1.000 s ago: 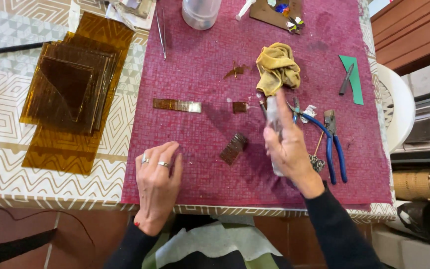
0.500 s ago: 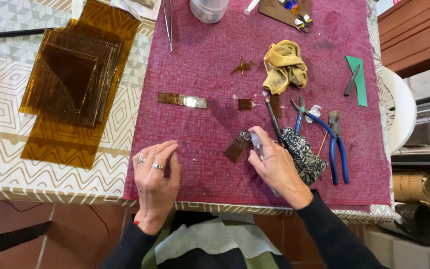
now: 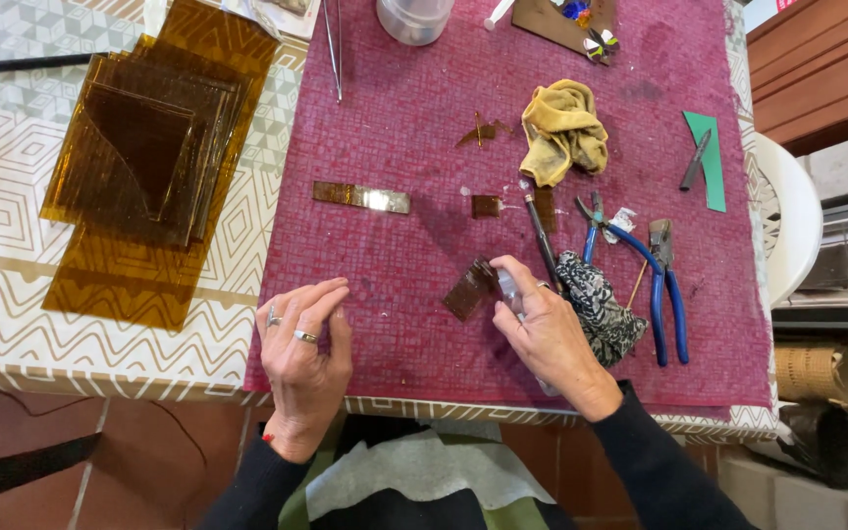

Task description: Cutting, cleaning, and preparing amber glass pieces for stained glass work.

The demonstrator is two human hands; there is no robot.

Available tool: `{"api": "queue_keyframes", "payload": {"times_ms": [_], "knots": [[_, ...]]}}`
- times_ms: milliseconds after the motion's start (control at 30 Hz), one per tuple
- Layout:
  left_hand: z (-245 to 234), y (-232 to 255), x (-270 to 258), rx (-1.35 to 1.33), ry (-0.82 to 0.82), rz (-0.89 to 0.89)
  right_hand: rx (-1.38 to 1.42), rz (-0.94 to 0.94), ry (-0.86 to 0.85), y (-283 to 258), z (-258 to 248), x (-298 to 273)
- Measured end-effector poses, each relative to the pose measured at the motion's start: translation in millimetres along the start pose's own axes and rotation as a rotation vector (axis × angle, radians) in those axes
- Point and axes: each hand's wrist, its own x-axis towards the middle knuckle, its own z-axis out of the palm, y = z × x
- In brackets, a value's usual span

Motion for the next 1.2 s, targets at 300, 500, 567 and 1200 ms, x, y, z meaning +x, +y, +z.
{"api": "queue_keyframes", "payload": {"times_ms": [300,500,567,1200], "knots": [[-2.6,0.1,-2.2,-0.013,0.004,0.009,0.009,-0.059,-0.039,-1.8,4.6,-14.1],[-2.4,1.5,-0.4,-0.022,0.01,0.019,-0.04,-0.034,-0.068,-1.5,-10.2,2.0],[-1.6,2.1,-0.1,-0.007,-0.003,0.012,0.089,-0.143,0.116,9.2,-17.5,21.9],[16.1,17.7,-0.2,0.148,-0.196,0.194,0.392,-0.412,0.425,25.0,-1.3,165.7]]}}
